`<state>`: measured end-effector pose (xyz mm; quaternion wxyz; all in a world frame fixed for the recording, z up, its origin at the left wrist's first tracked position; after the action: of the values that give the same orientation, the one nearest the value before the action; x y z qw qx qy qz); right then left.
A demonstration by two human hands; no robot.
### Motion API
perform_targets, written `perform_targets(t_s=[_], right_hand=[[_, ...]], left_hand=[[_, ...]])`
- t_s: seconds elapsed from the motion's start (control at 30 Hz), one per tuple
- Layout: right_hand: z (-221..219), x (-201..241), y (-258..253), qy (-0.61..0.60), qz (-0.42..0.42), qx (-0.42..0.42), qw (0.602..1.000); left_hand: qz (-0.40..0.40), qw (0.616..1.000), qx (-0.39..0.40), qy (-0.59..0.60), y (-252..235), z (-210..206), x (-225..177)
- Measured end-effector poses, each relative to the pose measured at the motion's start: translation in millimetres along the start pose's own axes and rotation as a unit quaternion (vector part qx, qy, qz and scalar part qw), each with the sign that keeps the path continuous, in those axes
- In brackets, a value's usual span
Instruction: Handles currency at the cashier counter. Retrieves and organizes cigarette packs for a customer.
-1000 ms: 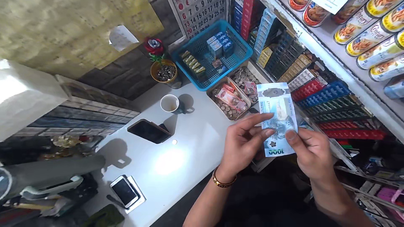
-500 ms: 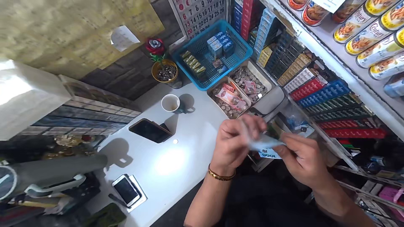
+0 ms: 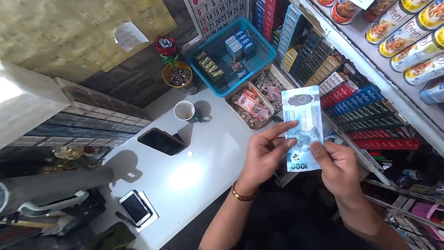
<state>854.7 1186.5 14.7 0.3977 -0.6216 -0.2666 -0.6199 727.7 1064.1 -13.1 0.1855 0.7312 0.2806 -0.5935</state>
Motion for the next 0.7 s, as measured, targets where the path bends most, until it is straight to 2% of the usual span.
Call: perform_targets(t_s=[0.3,0.53,0.6,0.7], right_hand=[[2,9,3,0.008,0.026,0.003,1.0],[4,5,6,0.008,0.018,0.002,1.0],[3,3,7,0.008,0.012,0.013,1.0],[1,0,7,0.06,0.006,0.062,0.996]], left_hand=[[-0.089,0.993,0.002,-0.079,0,-4,-23],[-0.071,0.995,0.0,-0.077,3,-6,-17],[-0.049,0.998,0.01,-0.029,2,-5,-14],[-0.041,0.988,0.028,0.148,-1,0,-11]])
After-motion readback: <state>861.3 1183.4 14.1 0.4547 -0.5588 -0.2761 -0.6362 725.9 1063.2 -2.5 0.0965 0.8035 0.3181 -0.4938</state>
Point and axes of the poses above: each hand's wrist, its own y-axis away from the middle knuckle, its own z-axis out of the back of the hand, x = y × z, the point moved 3 cm from there along -y, towards the middle knuckle, and after that the axes turned 9 degrees about -y, right-handed, at the moved point
